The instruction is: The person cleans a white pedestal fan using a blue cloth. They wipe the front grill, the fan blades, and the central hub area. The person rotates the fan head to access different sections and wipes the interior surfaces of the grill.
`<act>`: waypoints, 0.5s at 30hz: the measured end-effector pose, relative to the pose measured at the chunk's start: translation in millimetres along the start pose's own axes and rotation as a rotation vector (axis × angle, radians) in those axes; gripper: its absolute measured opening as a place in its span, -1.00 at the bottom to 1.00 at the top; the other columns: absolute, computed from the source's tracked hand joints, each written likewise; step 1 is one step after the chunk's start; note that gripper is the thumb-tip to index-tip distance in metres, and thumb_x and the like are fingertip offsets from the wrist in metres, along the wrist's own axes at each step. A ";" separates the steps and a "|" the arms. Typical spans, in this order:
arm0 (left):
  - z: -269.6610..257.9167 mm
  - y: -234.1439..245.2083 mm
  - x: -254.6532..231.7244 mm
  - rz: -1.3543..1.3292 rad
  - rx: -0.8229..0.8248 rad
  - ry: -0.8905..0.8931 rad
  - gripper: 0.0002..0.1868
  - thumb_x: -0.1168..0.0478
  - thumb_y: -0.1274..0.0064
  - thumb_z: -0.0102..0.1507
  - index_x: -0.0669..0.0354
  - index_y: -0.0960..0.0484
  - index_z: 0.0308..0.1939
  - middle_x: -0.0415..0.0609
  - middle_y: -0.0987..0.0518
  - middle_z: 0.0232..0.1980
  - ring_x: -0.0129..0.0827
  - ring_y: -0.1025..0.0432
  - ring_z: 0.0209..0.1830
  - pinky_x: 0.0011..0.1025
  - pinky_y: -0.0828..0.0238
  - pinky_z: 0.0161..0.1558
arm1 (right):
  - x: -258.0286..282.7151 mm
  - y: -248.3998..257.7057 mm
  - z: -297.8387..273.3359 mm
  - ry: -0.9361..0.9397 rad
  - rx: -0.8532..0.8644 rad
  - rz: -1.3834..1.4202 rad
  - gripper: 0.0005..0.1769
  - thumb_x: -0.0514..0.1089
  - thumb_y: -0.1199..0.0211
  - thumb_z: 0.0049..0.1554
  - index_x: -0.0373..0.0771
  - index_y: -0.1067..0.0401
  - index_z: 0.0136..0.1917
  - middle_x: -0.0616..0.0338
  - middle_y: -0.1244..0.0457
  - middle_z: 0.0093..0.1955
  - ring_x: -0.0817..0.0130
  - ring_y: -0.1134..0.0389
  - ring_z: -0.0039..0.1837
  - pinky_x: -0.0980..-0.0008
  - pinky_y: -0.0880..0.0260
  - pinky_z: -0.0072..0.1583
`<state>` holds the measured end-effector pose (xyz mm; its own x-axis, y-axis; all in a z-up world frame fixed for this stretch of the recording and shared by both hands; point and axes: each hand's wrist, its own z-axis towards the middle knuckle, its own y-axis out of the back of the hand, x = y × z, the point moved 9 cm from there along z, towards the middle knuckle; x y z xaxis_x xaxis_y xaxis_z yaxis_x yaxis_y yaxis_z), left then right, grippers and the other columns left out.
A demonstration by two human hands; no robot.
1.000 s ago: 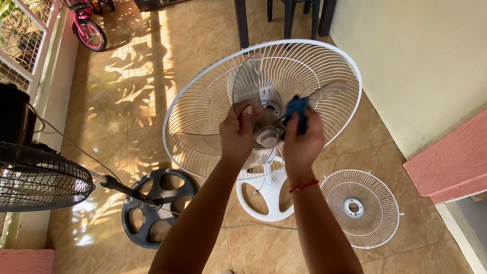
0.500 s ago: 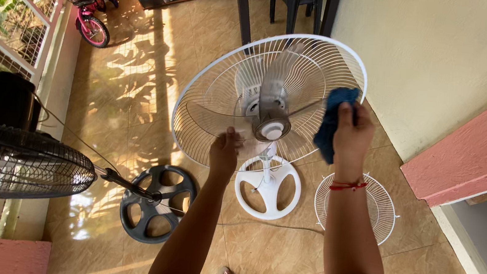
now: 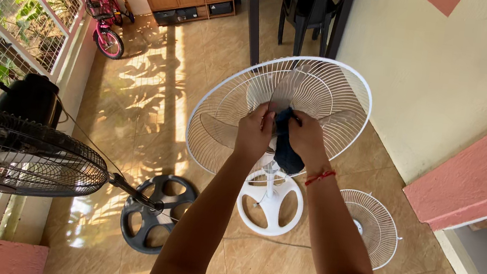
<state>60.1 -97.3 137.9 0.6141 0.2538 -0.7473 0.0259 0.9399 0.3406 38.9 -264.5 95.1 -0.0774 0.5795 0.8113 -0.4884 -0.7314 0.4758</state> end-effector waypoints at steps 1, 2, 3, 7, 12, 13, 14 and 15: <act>-0.3 2.2 3.4 -0.014 0.007 0.010 -0.77 0.32 -0.01 0.36 0.23 -0.60 0.09 0.17 -0.68 -0.15 -0.10 -0.63 -0.23 -0.31 -0.54 -0.18 | -9.5 -6.0 2.6 -0.095 0.047 0.162 -0.68 -0.23 -0.15 0.23 -0.39 -0.52 0.20 -0.15 -0.42 -0.06 0.11 -0.46 -0.06 0.29 -0.44 -0.03; 1.0 1.2 5.9 -0.029 0.015 0.022 -0.78 0.34 0.00 0.36 0.23 -0.60 0.08 0.17 -0.68 -0.16 -0.10 -0.64 -0.24 -0.31 -0.54 -0.19 | -17.9 -7.8 9.0 -0.192 0.094 0.322 -0.67 -0.24 -0.14 0.22 -0.41 -0.51 0.20 -0.09 -0.43 -0.05 0.18 -0.45 -0.08 0.32 -0.46 -0.05; 1.3 0.1 7.8 -0.044 0.024 0.033 -0.78 0.35 0.01 0.35 0.23 -0.60 0.07 0.16 -0.69 -0.16 -0.10 -0.65 -0.25 -0.31 -0.55 -0.20 | -22.8 -10.2 13.2 -0.289 0.140 0.484 -0.67 -0.24 -0.13 0.22 -0.44 -0.51 0.19 -0.02 -0.43 -0.04 0.26 -0.44 -0.10 0.35 -0.47 -0.06; -7.0 2.8 -0.7 -0.057 0.006 -0.065 -0.78 0.41 0.02 0.30 0.23 -0.60 0.01 0.17 -0.69 -0.16 -0.08 -0.63 -0.26 -0.30 -0.55 -0.22 | 4.6 14.4 28.4 -0.302 0.010 0.711 -0.70 -0.24 -0.16 0.23 -0.45 -0.51 0.16 0.08 -0.42 -0.04 0.39 -0.44 -0.09 0.43 -0.47 -0.05; -2.4 1.8 27.2 -0.073 0.043 0.005 -0.83 0.41 -0.02 0.29 0.24 -0.53 -0.03 0.14 -0.69 -0.19 -0.11 -0.62 -0.27 -0.31 -0.55 -0.22 | 40.1 60.9 32.0 -0.241 -0.120 1.111 -0.76 -0.24 -0.20 0.26 -0.44 -0.50 0.13 0.10 -0.41 -0.06 0.37 -0.44 -0.08 0.44 -0.50 -0.02; -6.8 3.2 35.4 -0.091 0.043 0.018 -0.81 0.41 -0.04 0.28 0.24 -0.50 -0.03 0.12 -0.69 -0.18 -0.15 -0.62 -0.27 -0.32 -0.56 -0.22 | 38.0 69.2 19.5 -0.236 -0.169 1.096 -0.75 -0.23 -0.20 0.27 -0.40 -0.50 0.16 0.14 -0.41 -0.04 0.41 -0.44 -0.06 0.46 -0.50 -0.01; -6.8 2.9 41.9 -0.111 0.042 0.023 -0.79 0.40 -0.07 0.27 0.25 -0.48 -0.02 0.10 -0.69 -0.17 -0.18 -0.63 -0.27 -0.34 -0.56 -0.21 | 34.2 79.3 5.6 -0.223 -0.221 1.079 -0.74 -0.22 -0.21 0.27 -0.36 -0.49 0.19 0.17 -0.41 -0.03 0.45 -0.44 -0.04 0.49 -0.49 0.01; -6.9 2.2 47.3 -0.132 0.042 0.029 -0.76 0.39 -0.10 0.26 0.26 -0.45 -0.01 0.08 -0.69 -0.16 -0.22 -0.63 -0.26 -0.36 -0.57 -0.21 | 28.8 87.8 -9.6 -0.210 -0.272 1.062 -0.73 -0.21 -0.21 0.27 -0.32 -0.49 0.22 0.21 -0.42 -0.01 0.48 -0.44 -0.02 0.51 -0.49 0.02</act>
<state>83.8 -81.6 99.4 0.5800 0.1361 -0.8031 0.1380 0.9553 0.2615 -14.6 -308.6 157.0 -0.4328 -0.3843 0.8154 -0.4373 -0.7015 -0.5627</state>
